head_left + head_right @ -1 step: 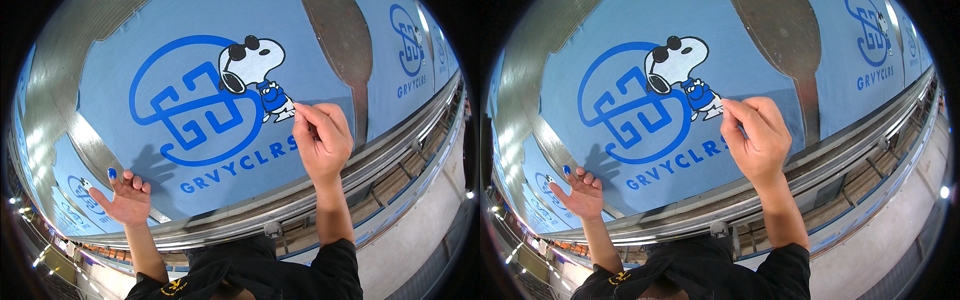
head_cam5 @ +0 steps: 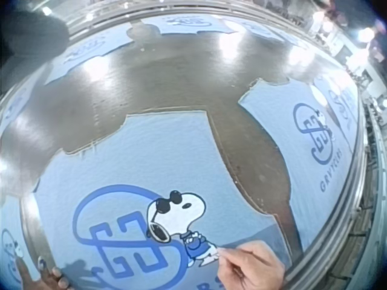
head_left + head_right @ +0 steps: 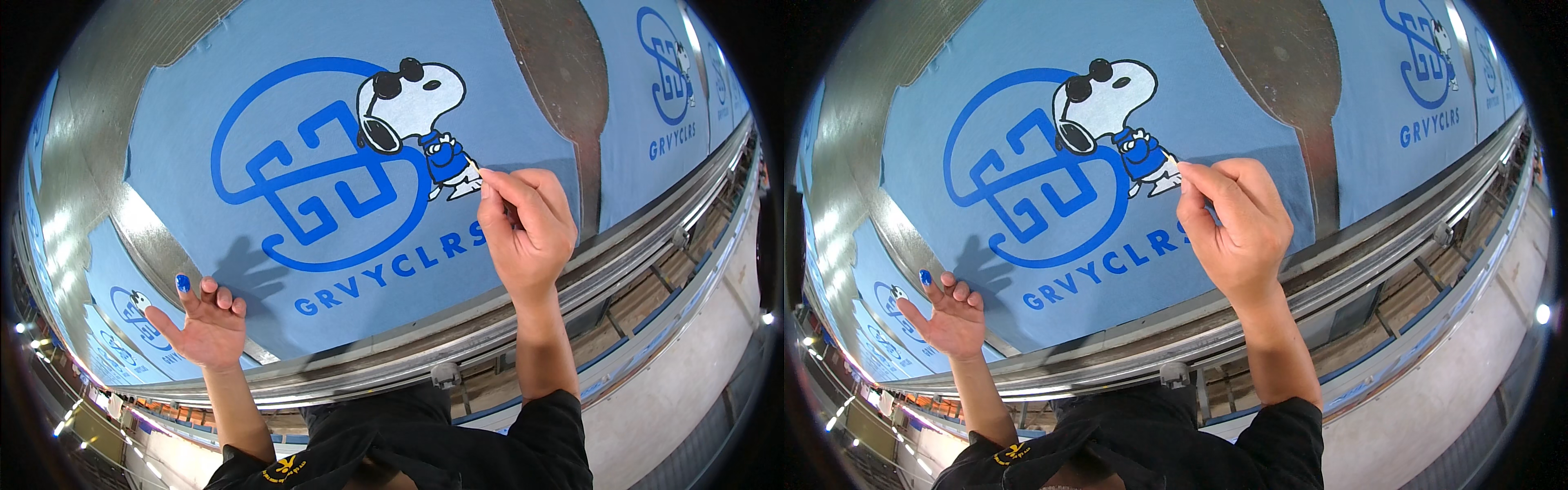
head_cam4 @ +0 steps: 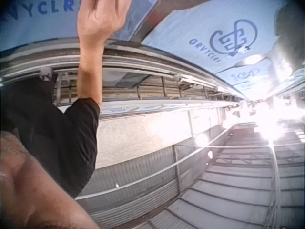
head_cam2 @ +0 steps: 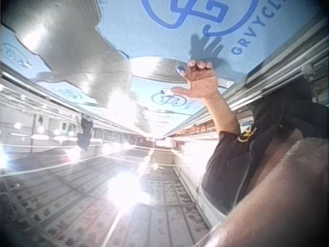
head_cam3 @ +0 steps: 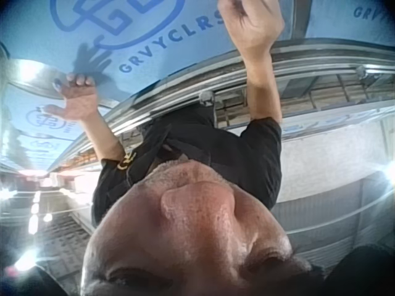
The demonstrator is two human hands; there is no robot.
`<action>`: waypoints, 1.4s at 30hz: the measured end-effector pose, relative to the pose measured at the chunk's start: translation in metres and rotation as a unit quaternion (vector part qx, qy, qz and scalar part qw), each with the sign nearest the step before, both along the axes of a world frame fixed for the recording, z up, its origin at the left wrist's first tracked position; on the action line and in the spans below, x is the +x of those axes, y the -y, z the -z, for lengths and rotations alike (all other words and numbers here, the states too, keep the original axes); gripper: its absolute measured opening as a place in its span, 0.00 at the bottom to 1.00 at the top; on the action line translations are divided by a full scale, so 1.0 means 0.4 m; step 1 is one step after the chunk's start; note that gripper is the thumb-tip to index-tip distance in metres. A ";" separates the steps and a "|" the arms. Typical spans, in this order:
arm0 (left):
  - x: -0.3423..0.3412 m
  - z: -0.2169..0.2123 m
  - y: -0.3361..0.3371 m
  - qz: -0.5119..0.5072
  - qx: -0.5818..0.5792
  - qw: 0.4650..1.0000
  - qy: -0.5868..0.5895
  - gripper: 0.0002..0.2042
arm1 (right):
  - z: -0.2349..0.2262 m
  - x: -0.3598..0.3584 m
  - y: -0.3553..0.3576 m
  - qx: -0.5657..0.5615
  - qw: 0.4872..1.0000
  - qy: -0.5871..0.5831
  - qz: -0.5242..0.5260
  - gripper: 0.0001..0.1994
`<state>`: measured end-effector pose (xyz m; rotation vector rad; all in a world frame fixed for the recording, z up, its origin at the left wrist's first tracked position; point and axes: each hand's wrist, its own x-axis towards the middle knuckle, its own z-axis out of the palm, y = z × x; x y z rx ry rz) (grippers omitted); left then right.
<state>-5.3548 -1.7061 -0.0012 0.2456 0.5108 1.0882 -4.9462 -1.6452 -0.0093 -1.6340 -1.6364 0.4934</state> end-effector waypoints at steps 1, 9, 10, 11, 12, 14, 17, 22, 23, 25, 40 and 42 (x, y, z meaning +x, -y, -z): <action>0.000 0.000 0.001 -0.001 0.000 1.000 0.001 0.42 | 0.000 0.000 0.000 0.000 1.000 0.002 -0.001 0.13; 0.003 -0.001 0.002 -0.008 -0.004 1.000 0.007 0.43 | 0.000 0.000 0.001 0.005 1.000 -0.008 -0.004 0.13; 0.004 -0.001 0.003 -0.008 -0.002 1.000 0.007 0.43 | -0.001 0.001 0.001 0.007 1.000 -0.011 -0.005 0.13; 0.003 -0.001 0.004 -0.009 -0.001 1.000 0.006 0.43 | -0.003 0.001 0.002 -0.002 1.000 -0.022 0.001 0.13; 0.002 -0.001 0.005 -0.010 0.000 1.000 0.005 0.43 | -0.007 0.001 0.004 -0.011 0.999 -0.033 0.008 0.12; 0.000 0.000 0.004 -0.008 0.001 1.000 0.006 0.43 | -0.008 0.001 0.005 -0.016 0.999 -0.043 0.014 0.12; 0.003 0.001 0.001 -0.004 0.006 1.000 0.007 0.42 | -0.001 0.001 0.005 -0.006 0.999 -0.033 0.009 0.12; 0.003 0.004 0.006 -0.008 0.006 1.000 0.006 0.42 | 0.002 0.004 0.008 -0.005 1.000 -0.023 0.005 0.12; 0.004 0.005 0.006 -0.009 0.006 1.000 0.006 0.42 | 0.001 0.004 0.008 -0.005 1.000 -0.023 0.004 0.12; 0.000 0.007 0.010 -0.010 0.003 1.000 0.001 0.42 | -0.003 0.003 0.006 -0.005 1.000 -0.022 0.001 0.11; 0.015 -0.123 0.042 -0.049 -0.038 0.998 -0.029 0.42 | -0.046 -0.042 0.023 0.027 0.989 0.034 -0.142 0.04; 0.000 -0.136 0.067 -0.065 -0.058 0.996 -0.036 0.42 | -0.070 -0.059 0.037 0.004 0.992 -0.001 -0.128 0.03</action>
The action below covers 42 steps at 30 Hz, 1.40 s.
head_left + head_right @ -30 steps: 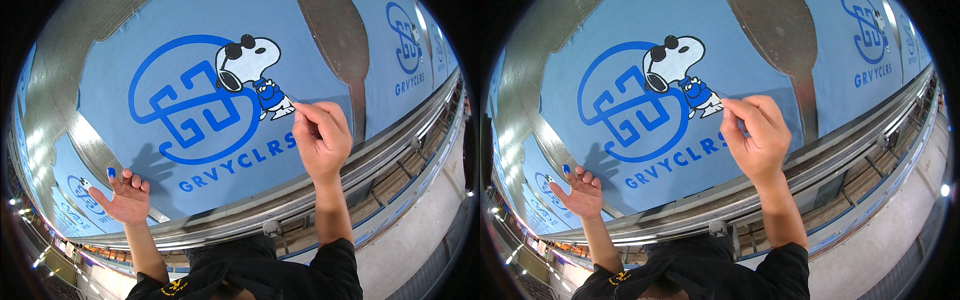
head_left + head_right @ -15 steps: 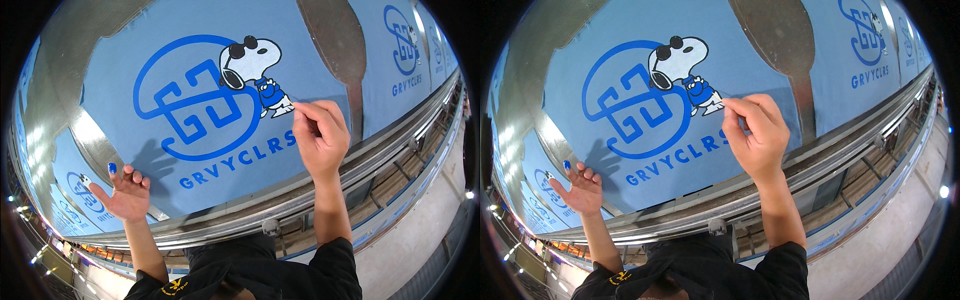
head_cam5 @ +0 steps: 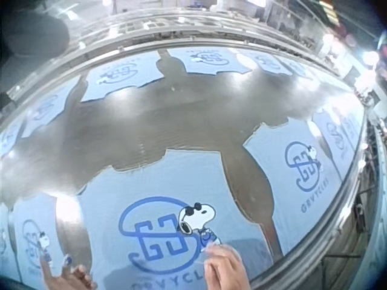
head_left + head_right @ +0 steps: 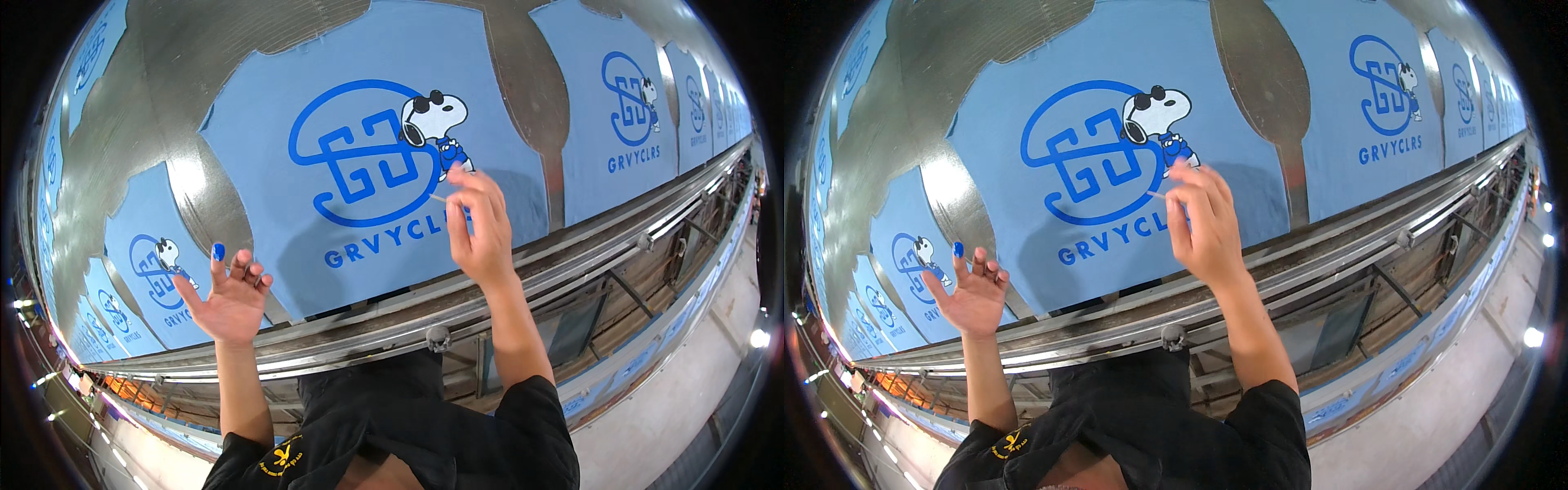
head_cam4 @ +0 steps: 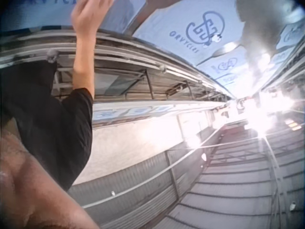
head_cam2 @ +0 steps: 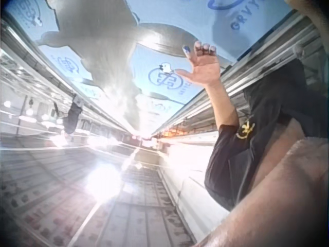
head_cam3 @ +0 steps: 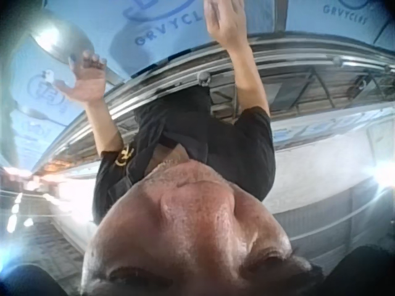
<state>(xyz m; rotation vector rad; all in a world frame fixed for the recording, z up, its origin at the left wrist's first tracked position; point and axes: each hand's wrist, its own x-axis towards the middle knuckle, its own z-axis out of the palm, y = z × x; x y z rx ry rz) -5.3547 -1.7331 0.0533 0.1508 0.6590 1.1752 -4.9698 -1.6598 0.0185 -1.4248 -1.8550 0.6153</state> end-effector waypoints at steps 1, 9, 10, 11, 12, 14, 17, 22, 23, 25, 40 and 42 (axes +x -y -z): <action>-0.007 -0.013 0.022 -0.004 -0.018 1.000 -0.005 0.42 | -0.031 -0.015 0.032 -0.029 0.998 -0.054 0.015 0.03; -0.004 -0.119 0.228 -0.063 -0.152 0.986 -0.037 0.42 | -0.111 -0.171 0.217 -0.240 0.921 -0.303 0.055 0.02; -0.004 -0.134 0.256 -0.078 -0.158 0.983 -0.042 0.42 | -0.112 -0.183 0.218 -0.249 0.924 -0.288 0.032 0.01; -0.011 -0.141 0.287 -0.094 -0.164 0.981 -0.044 0.42 | -0.110 -0.196 0.214 -0.259 0.927 -0.271 0.009 0.01; -0.016 -0.156 0.312 -0.109 -0.157 0.980 -0.050 0.42 | -0.113 -0.189 0.189 -0.192 0.959 -0.209 -0.002 0.01; -0.036 -0.162 0.365 -0.148 -0.150 0.976 -0.047 0.42 | -0.092 -0.151 0.118 -0.084 0.987 -0.134 0.026 0.01; -0.055 -0.168 0.427 -0.199 -0.154 0.966 -0.065 0.41 | -0.069 -0.087 0.055 -0.053 0.989 -0.091 0.103 0.02; -0.068 -0.201 0.478 -0.247 -0.155 0.954 -0.071 0.40 | -0.072 -0.072 0.027 -0.100 0.967 -0.140 0.188 0.05; -0.066 -0.203 0.481 -0.249 -0.154 0.954 -0.069 0.40 | -0.071 -0.077 0.028 -0.102 0.968 -0.138 0.181 0.06; -0.053 -0.211 0.481 -0.257 -0.154 0.952 -0.057 0.40 | -0.080 -0.100 0.047 -0.109 0.971 -0.130 0.169 0.06; -0.184 -0.293 0.666 -0.334 -0.120 0.933 -0.058 0.38 | -0.150 -0.509 0.251 -0.218 0.950 -0.221 -0.039 0.07; -0.227 -0.284 0.724 -0.342 -0.104 0.933 -0.046 0.38 | -0.139 -0.560 0.282 -0.203 0.955 -0.212 -0.050 0.07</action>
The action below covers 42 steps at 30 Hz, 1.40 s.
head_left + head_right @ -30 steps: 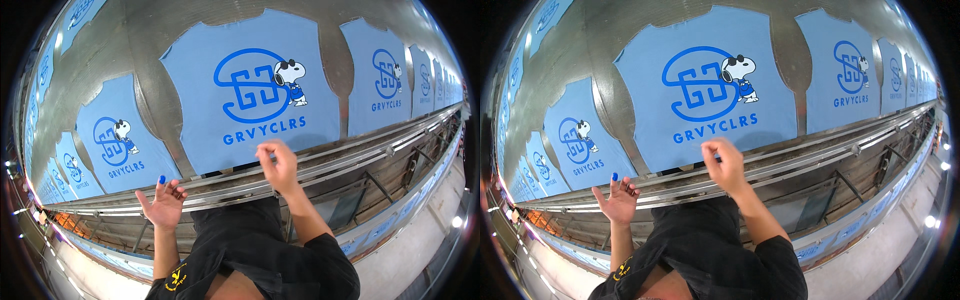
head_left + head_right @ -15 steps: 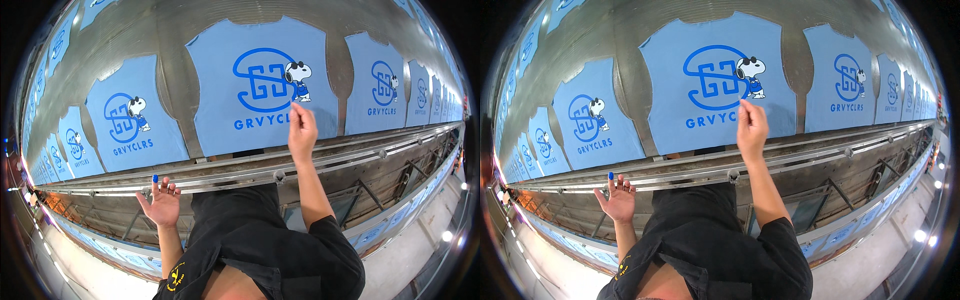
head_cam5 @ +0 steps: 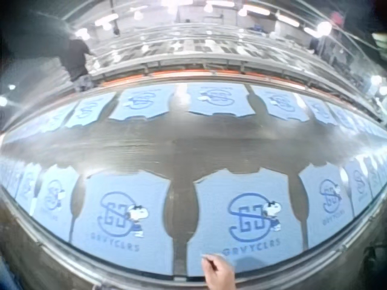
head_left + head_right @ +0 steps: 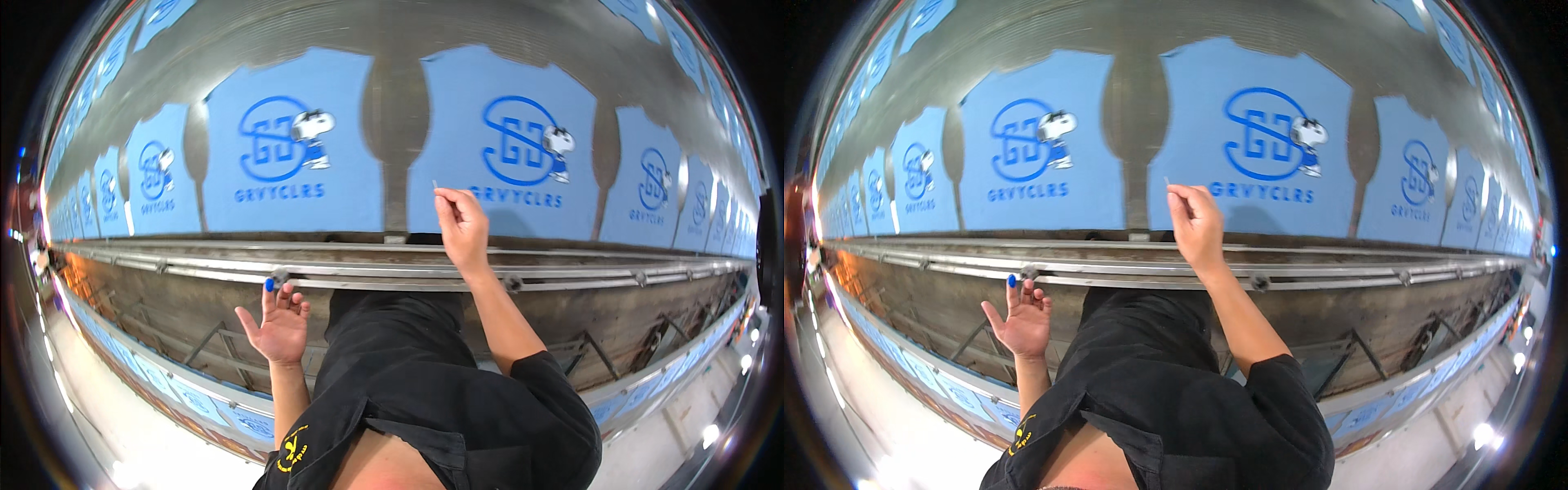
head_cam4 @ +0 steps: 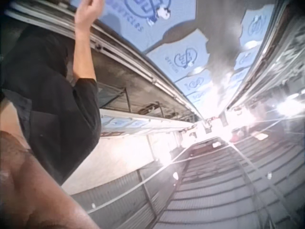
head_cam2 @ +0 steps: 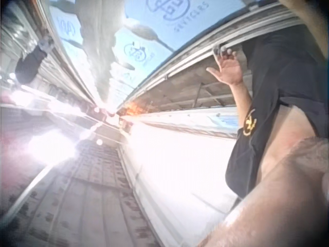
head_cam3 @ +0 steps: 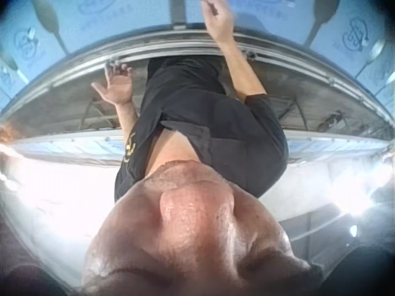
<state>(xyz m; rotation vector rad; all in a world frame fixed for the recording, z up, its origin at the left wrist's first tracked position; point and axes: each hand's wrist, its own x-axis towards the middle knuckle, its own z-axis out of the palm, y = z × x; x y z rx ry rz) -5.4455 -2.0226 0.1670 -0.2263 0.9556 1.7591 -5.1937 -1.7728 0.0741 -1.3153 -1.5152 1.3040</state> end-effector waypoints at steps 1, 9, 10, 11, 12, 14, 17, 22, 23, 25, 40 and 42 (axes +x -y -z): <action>-0.018 0.009 0.023 -0.001 0.009 1.000 0.003 0.38 | 0.006 -0.021 0.013 0.009 1.000 0.004 -0.002 0.08; -0.206 0.047 0.128 0.050 -0.015 0.998 -0.040 0.40 | -0.024 -0.087 0.056 0.085 0.987 0.049 0.126 0.05; -0.214 0.035 0.102 0.055 -0.020 0.998 -0.035 0.40 | -0.050 -0.042 0.031 0.103 0.981 0.081 0.144 0.04; -0.220 0.032 0.071 0.072 -0.015 0.997 -0.037 0.39 | -0.047 0.012 0.006 0.112 0.972 0.103 0.179 0.04; -0.223 0.030 0.040 0.095 -0.013 0.994 -0.052 0.38 | -0.029 0.066 -0.018 0.108 0.964 0.109 0.218 0.04; -0.207 0.012 -0.053 0.126 -0.031 0.989 -0.068 0.36 | 0.005 0.176 -0.075 0.084 0.948 0.120 0.283 0.05; -0.154 0.012 -0.171 0.131 -0.081 0.987 -0.056 0.38 | 0.037 0.271 -0.167 0.058 0.936 0.141 0.318 0.04; -0.032 0.033 -0.327 0.221 -0.075 0.972 -0.005 0.40 | 0.095 0.337 -0.291 0.102 0.933 0.194 0.286 0.03; -0.010 0.031 -0.354 0.225 -0.082 0.971 -0.005 0.40 | 0.105 0.344 -0.307 0.114 0.933 0.202 0.275 0.03; 0.026 0.025 -0.400 0.230 -0.097 0.968 -0.004 0.41 | 0.126 0.352 -0.316 0.130 0.933 0.225 0.249 0.03; 0.098 0.020 -0.540 0.255 -0.108 0.961 -0.003 0.39 | 0.218 0.368 -0.336 0.231 0.912 0.260 0.217 0.10; 0.100 0.021 -0.544 0.254 -0.113 0.960 -0.006 0.39 | 0.218 0.367 -0.337 0.234 0.910 0.262 0.218 0.10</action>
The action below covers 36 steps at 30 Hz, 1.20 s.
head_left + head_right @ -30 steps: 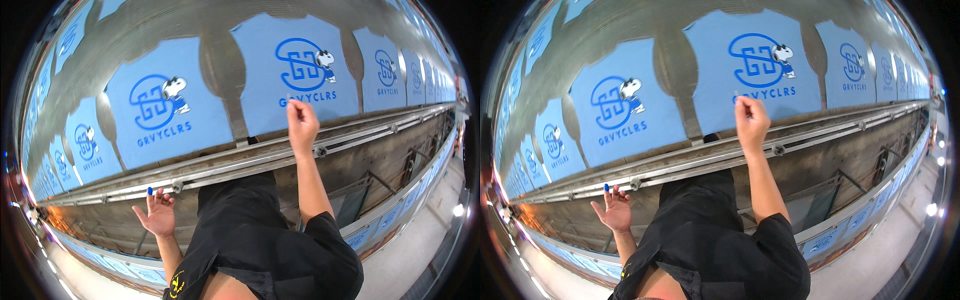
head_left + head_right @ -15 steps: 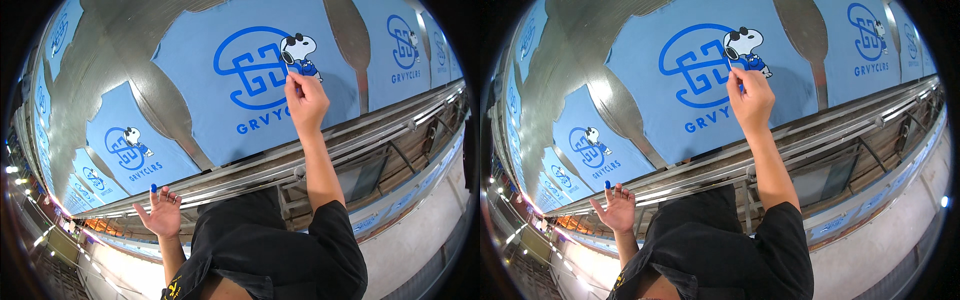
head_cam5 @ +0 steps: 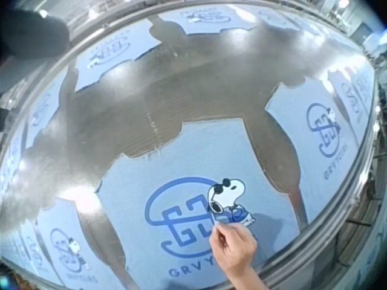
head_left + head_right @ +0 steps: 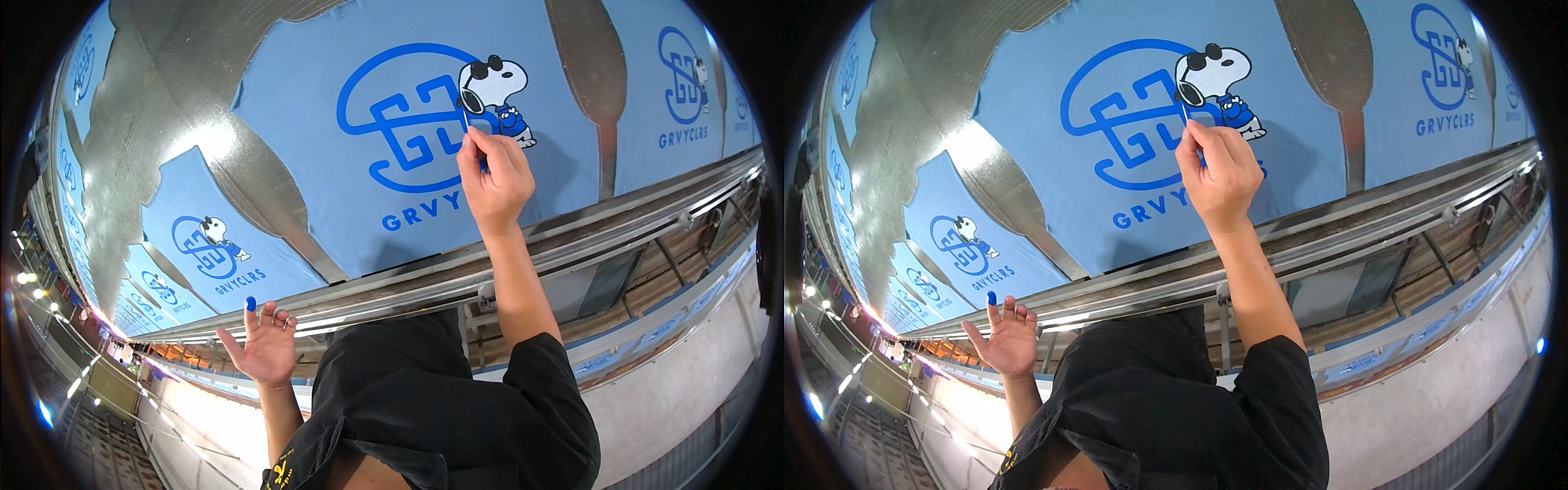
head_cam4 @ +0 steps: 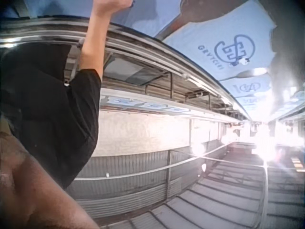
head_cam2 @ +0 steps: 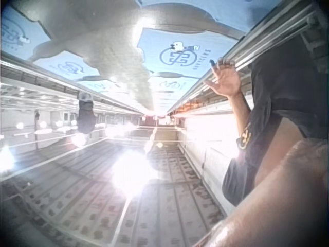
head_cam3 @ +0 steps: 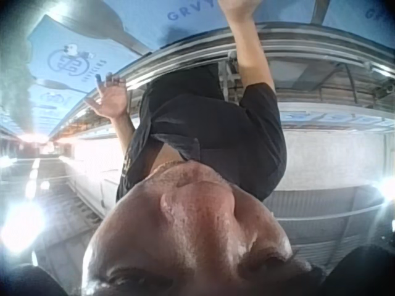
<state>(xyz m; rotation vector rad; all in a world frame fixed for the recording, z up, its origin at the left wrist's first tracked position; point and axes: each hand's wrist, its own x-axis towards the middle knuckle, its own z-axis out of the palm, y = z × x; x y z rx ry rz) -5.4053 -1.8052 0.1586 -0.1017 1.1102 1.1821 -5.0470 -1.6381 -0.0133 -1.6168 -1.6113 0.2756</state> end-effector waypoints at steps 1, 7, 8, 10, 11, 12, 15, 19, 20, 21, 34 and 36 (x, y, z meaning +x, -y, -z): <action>0.000 0.000 -0.001 -0.002 -0.004 1.000 -0.002 0.39 | 0.001 -0.001 0.000 0.002 1.000 0.001 0.001 0.10; 0.004 0.004 -0.008 -0.004 -0.010 1.000 -0.007 0.39 | 0.005 0.001 0.000 0.000 1.000 -0.001 0.006 0.10; 0.005 0.005 -0.009 -0.003 -0.010 1.000 -0.006 0.39 | 0.005 0.001 0.000 -0.002 1.000 -0.003 0.005 0.10; 0.005 0.007 -0.009 -0.002 -0.012 1.000 -0.006 0.39 | 0.002 0.002 0.001 -0.006 1.000 -0.006 0.004 0.10; 0.005 0.009 -0.008 -0.002 -0.012 1.000 -0.006 0.39 | 0.002 0.003 0.001 -0.006 1.000 -0.005 0.005 0.11; 0.003 0.011 -0.005 -0.001 -0.012 1.000 -0.007 0.40 | 0.002 0.003 0.001 -0.006 1.000 -0.004 0.007 0.11; -0.003 0.014 0.002 -0.001 -0.010 1.000 -0.010 0.41 | 0.001 0.002 0.001 -0.007 1.000 -0.003 0.011 0.11; -0.003 0.015 0.001 0.001 -0.010 1.000 -0.011 0.41 | 0.000 0.003 0.001 -0.007 1.000 -0.006 0.001 0.11; -0.004 0.016 0.001 0.003 -0.010 1.000 -0.011 0.41 | 0.000 0.005 0.001 -0.008 1.000 -0.006 0.001 0.11; -0.003 0.017 0.000 0.003 -0.011 1.000 -0.012 0.41 | 0.000 0.005 0.002 -0.009 1.000 -0.007 0.000 0.10; 0.003 0.014 -0.002 -0.003 -0.022 0.999 -0.023 0.41 | 0.004 0.008 -0.001 -0.004 1.000 -0.016 -0.003 0.10; 0.003 0.014 -0.003 -0.004 -0.023 0.999 -0.023 0.41 | 0.003 0.008 0.002 -0.007 1.000 -0.012 0.001 0.10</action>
